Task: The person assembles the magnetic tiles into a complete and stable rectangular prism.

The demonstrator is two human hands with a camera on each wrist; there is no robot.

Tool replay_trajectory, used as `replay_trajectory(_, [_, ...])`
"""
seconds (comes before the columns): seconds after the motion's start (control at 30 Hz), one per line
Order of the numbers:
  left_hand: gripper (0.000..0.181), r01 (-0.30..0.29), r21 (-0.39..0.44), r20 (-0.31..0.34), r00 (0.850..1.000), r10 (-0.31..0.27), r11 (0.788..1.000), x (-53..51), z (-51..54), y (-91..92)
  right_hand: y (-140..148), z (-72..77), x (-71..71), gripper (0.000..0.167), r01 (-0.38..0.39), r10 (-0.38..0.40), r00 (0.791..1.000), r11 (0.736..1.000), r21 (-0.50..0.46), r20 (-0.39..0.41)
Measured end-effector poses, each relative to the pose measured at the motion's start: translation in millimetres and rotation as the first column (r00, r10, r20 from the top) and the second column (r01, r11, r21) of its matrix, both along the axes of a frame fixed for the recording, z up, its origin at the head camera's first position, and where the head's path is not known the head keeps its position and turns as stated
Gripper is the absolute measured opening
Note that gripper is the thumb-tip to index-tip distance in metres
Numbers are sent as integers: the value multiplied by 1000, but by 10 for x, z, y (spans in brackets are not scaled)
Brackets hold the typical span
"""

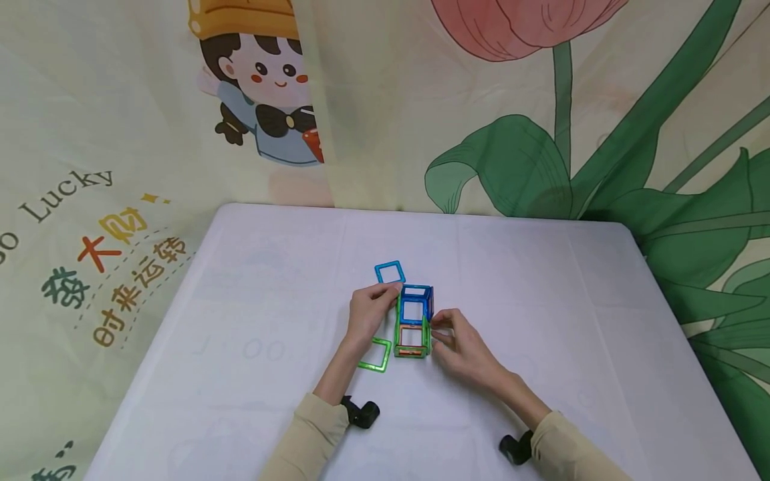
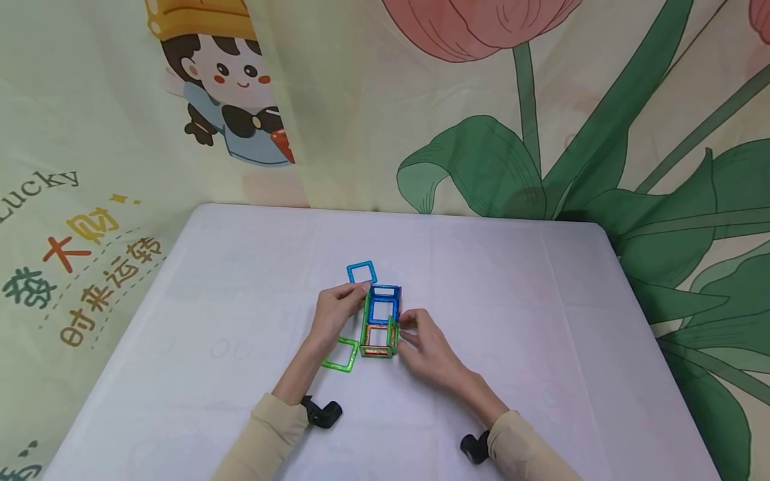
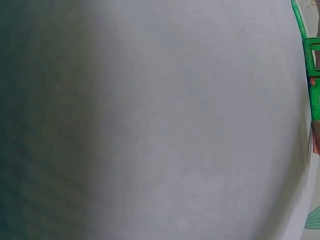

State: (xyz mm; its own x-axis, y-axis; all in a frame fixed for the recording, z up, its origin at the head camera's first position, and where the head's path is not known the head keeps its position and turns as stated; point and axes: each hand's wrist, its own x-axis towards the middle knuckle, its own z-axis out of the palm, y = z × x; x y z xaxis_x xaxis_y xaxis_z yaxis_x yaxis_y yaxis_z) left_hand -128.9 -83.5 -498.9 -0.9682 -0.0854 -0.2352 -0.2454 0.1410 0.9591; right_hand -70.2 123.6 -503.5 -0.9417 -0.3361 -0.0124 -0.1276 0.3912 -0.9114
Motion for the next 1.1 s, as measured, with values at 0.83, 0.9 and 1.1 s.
replay_trajectory(0.83, [30,2,7,3,1000,-2,1000,-9,22,15,-61,91,-64,33,154,-160,985,984,88,65])
replay_trajectory(0.9, [30,2,10,2,1000,-2,1000,-8,20,16,-65,86,-63,33,160,-166,984,983,88,67])
replay_trajectory(1.1, [32,-3,5,2,1000,3,1000,-3,8,6,-81,81,-43,36,180,-187,978,980,79,90])
